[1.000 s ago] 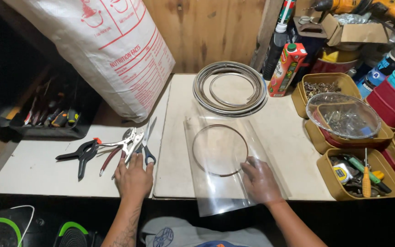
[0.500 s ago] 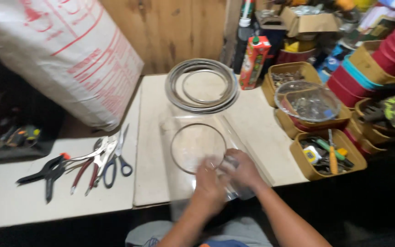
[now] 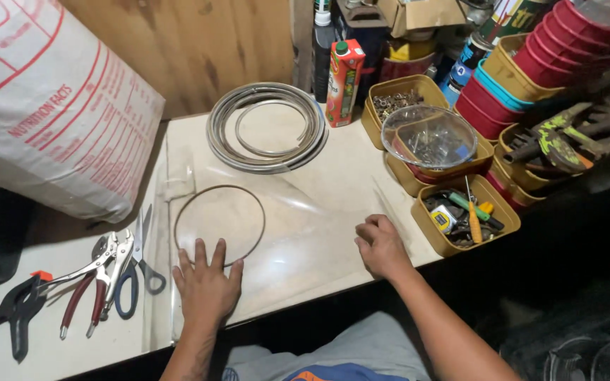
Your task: The person places a circular metal ring on a clear plastic sheet and uses a green marker to trace a circle around it. They then use scissors to cut along the marked line, creating a circular plastic piece.
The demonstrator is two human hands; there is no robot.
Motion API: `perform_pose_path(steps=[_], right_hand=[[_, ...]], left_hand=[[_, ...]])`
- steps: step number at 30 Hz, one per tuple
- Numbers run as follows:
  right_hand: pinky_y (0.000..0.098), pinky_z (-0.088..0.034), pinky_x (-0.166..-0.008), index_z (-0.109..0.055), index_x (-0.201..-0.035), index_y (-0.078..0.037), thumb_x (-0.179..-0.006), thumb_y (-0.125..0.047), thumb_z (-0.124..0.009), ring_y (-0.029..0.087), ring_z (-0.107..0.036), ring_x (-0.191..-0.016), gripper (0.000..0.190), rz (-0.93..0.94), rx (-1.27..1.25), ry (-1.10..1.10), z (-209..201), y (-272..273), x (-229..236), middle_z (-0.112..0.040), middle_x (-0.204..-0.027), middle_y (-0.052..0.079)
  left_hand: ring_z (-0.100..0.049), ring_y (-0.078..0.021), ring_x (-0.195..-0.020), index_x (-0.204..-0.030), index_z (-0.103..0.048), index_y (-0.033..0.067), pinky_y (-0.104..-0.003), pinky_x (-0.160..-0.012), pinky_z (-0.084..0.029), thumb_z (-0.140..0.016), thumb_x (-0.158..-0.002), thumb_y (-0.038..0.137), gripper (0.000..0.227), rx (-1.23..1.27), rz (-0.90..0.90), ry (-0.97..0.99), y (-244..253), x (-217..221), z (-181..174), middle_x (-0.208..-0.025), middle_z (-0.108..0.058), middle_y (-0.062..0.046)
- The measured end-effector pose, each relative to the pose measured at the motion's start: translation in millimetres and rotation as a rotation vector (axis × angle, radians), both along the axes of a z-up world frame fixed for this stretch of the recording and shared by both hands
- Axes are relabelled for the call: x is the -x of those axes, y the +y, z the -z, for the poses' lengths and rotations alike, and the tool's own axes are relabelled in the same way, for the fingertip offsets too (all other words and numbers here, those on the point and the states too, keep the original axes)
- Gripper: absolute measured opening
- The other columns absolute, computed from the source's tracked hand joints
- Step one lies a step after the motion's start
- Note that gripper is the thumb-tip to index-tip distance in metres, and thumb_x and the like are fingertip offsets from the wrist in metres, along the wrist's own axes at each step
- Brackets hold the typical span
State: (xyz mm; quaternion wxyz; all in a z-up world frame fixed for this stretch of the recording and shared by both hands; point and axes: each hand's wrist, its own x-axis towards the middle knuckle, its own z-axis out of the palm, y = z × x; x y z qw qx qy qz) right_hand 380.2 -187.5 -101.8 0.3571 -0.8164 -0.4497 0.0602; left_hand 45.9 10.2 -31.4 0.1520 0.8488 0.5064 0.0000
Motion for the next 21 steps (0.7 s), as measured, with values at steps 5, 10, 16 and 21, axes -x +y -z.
perform_pose_path(steps=[5, 10, 16, 21], right_hand=[[0.0648, -0.024, -0.119, -0.069, -0.129, -0.020, -0.083, -0.053, -0.070, 0.039, -0.051, -0.126, 0.056, 0.179, 0.229, -0.304, -20.7, 0.9, 12.4, -0.054, -0.126, 0.018], [0.0690, -0.006, -0.121, -0.033, -0.158, -0.023, -0.082, -0.080, -0.053, 0.048, -0.005, -0.156, 0.096, 0.215, 0.696, -0.095, -79.0, 19.2, 38.0, -0.018, -0.166, 0.019], [0.0649, -0.012, -0.122, -0.039, -0.154, -0.017, -0.090, -0.050, -0.052, 0.048, -0.017, -0.152, 0.073, 0.013, 0.601, -0.250, -24.8, 39.6, 47.7, -0.025, -0.164, 0.023], [0.0661, -0.010, -0.121, -0.046, -0.152, -0.022, -0.088, -0.048, -0.058, 0.051, -0.020, -0.150, 0.070, -0.163, 0.451, -0.276, -27.0, 69.8, 77.1, -0.030, -0.162, 0.025]], left_hand=[[-0.010, -0.0573, -0.151, -0.155, -0.040, 0.0288, -0.064, -0.120, -0.012, -0.036, -0.093, 0.069, 0.075, -0.157, -0.030, -0.049, 7.5, 1.7, 16.8, -0.166, -0.025, -0.021], [-0.018, -0.0535, -0.151, -0.151, -0.047, 0.0216, -0.064, -0.121, -0.012, -0.042, -0.093, 0.064, 0.072, -0.185, -0.033, -0.135, 8.3, 3.3, 31.2, -0.163, -0.031, -0.024], [-0.044, -0.0446, -0.142, -0.130, -0.064, -0.0010, -0.055, -0.120, -0.030, -0.058, -0.093, 0.045, 0.059, -0.368, 0.136, -0.363, 12.0, 10.1, 56.9, -0.146, -0.056, -0.024], [-0.060, -0.0442, -0.127, -0.116, -0.071, 0.0015, -0.052, -0.115, -0.041, -0.076, -0.084, 0.030, 0.042, -0.456, 0.361, -0.714, 16.2, 10.6, 86.6, -0.130, -0.068, -0.022]])
